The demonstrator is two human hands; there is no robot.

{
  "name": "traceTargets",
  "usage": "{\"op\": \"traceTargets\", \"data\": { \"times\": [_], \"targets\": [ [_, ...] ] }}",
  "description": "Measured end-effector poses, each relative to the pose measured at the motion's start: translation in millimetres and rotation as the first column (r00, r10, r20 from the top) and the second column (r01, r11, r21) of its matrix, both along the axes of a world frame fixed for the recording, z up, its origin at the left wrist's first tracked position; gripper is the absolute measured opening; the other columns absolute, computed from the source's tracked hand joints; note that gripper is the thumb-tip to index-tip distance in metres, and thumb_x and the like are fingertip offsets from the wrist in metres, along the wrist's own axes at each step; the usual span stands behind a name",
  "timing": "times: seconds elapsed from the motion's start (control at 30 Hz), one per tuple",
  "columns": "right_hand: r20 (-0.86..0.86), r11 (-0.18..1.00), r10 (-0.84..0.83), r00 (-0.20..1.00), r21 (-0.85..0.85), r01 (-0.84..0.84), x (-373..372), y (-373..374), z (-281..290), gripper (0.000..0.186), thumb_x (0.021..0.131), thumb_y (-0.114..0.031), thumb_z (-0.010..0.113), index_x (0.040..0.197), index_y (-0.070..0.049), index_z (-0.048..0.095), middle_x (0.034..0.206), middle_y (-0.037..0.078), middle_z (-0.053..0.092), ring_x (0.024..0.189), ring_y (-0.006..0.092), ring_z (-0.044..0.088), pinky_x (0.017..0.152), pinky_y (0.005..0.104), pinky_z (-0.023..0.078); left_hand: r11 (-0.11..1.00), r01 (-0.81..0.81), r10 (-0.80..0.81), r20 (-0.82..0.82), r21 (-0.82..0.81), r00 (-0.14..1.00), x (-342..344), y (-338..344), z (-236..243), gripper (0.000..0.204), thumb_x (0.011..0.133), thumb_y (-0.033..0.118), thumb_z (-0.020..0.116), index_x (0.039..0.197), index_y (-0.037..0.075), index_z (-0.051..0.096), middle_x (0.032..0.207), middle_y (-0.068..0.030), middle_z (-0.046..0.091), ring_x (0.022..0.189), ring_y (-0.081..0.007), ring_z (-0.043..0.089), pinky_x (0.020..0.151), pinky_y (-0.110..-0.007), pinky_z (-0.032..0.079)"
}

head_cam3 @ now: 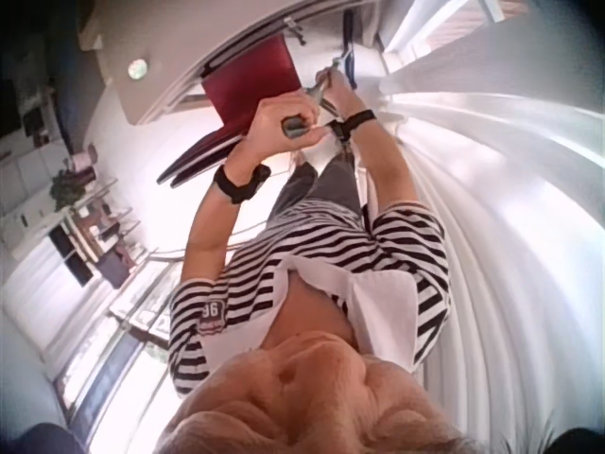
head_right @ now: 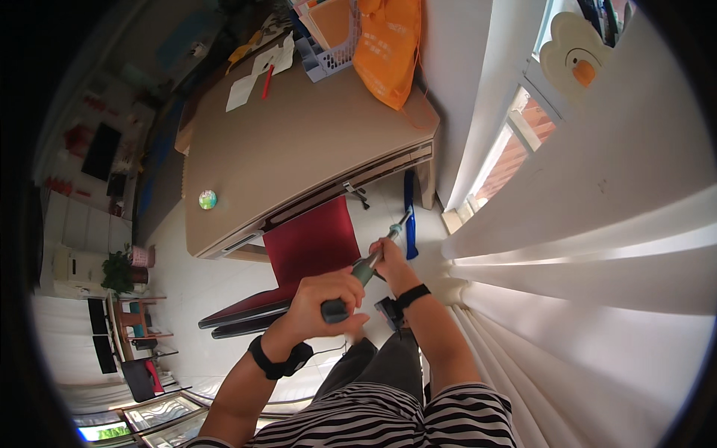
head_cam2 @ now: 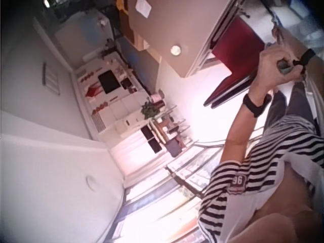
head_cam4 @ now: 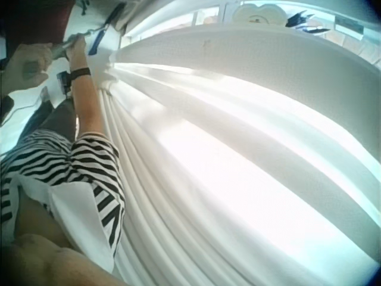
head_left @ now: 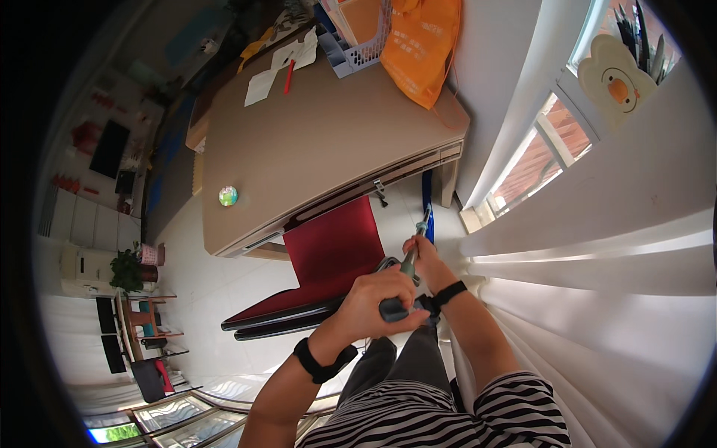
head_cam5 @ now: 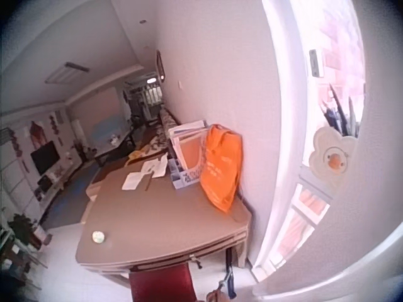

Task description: The person mops the tiled floor with a blue flat mop, moving around a sofa, a small playhouse, and a dining table. They clean under furniture and along the window, maintaining a steady back-and-forth motion throughout the room.

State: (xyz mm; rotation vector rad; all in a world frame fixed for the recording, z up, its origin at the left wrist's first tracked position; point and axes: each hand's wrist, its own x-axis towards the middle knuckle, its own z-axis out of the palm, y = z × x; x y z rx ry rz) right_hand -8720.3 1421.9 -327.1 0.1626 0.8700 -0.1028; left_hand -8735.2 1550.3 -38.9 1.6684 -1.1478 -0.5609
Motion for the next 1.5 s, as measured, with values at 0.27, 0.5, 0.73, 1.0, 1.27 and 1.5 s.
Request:
{"op": "traceTargets", "data": {
  "times": [0.27,0.5,0.73,1.0,1.27,1.5],
  "targets": [
    [-0.025,0.986,-0.086,0.996,0.144,0.089,-70,41,13,0.010,0.092,-0.002,0.047,0.088,-0.003,0.038,0.072,0.009,0.047,0.062,0.0193,0.051,0.057,0.0329,0.051,0.997,0.072,-0.071,-0.083,0.007,0.994,-20,33,33,0.023,0.065,-0.003,0.075,0.065,0.006,0.054,0.073,-0.0054,0.065,0.072,-0.0225,0.066,0.086,-0.035,0.052],
    [-0.076,0.999,-0.050,0.996,-0.021,0.048,-101,70,19,0.008,0.091,-0.002,0.044,0.085,-0.003,0.039,0.070,0.008,0.046,0.064,0.0199,0.051,0.062,0.0355,0.050,0.999,-0.030,0.038,-0.278,0.031,0.960,-15,55,40,0.020,0.070,-0.003,0.071,0.064,0.004,0.053,0.071,-0.0074,0.065,0.072,-0.0201,0.067,0.088,-0.037,0.052],
    [-0.198,0.987,-0.032,0.980,0.145,0.061,-96,80,48,0.013,0.088,0.000,0.046,0.079,-0.005,0.038,0.066,0.006,0.044,0.057,0.0183,0.048,0.055,0.0298,0.047,0.994,-0.008,-0.008,-0.147,-0.107,0.989,-24,84,54,0.019,0.069,-0.003,0.069,0.063,0.005,0.052,0.071,-0.0076,0.064,0.073,-0.0238,0.068,0.090,-0.041,0.053],
    [-0.070,0.998,-0.022,0.997,0.050,0.026,-80,47,36,0.012,0.091,-0.003,0.045,0.080,-0.003,0.041,0.067,0.008,0.045,0.058,0.0212,0.051,0.057,0.0337,0.050,0.990,0.046,-0.051,-0.038,-0.134,0.998,-44,70,35,0.020,0.069,0.000,0.071,0.067,0.008,0.053,0.074,-0.0066,0.064,0.075,-0.0233,0.067,0.092,-0.043,0.051],
    [-0.059,0.993,0.021,0.998,-0.115,-0.028,-54,1,-4,0.014,0.088,-0.001,0.054,0.079,-0.004,0.044,0.067,0.006,0.048,0.062,0.0194,0.053,0.064,0.0304,0.054,0.985,-0.073,0.062,-0.073,-0.156,0.995,-25,24,0,0.022,0.073,-0.005,0.070,0.068,0.003,0.050,0.073,-0.0050,0.062,0.067,-0.0190,0.061,0.089,-0.037,0.050],
    [0.049,0.990,-0.101,0.994,-0.097,0.106,-74,17,-34,0.008,0.089,-0.001,0.052,0.083,-0.003,0.047,0.073,0.007,0.051,0.065,0.0192,0.052,0.068,0.0318,0.054,0.999,-0.002,-0.003,-0.118,-0.042,0.993,-22,28,16,0.020,0.074,-0.005,0.069,0.067,0.002,0.051,0.069,-0.0055,0.064,0.062,-0.0160,0.060,0.085,-0.034,0.053]
  ]
}}
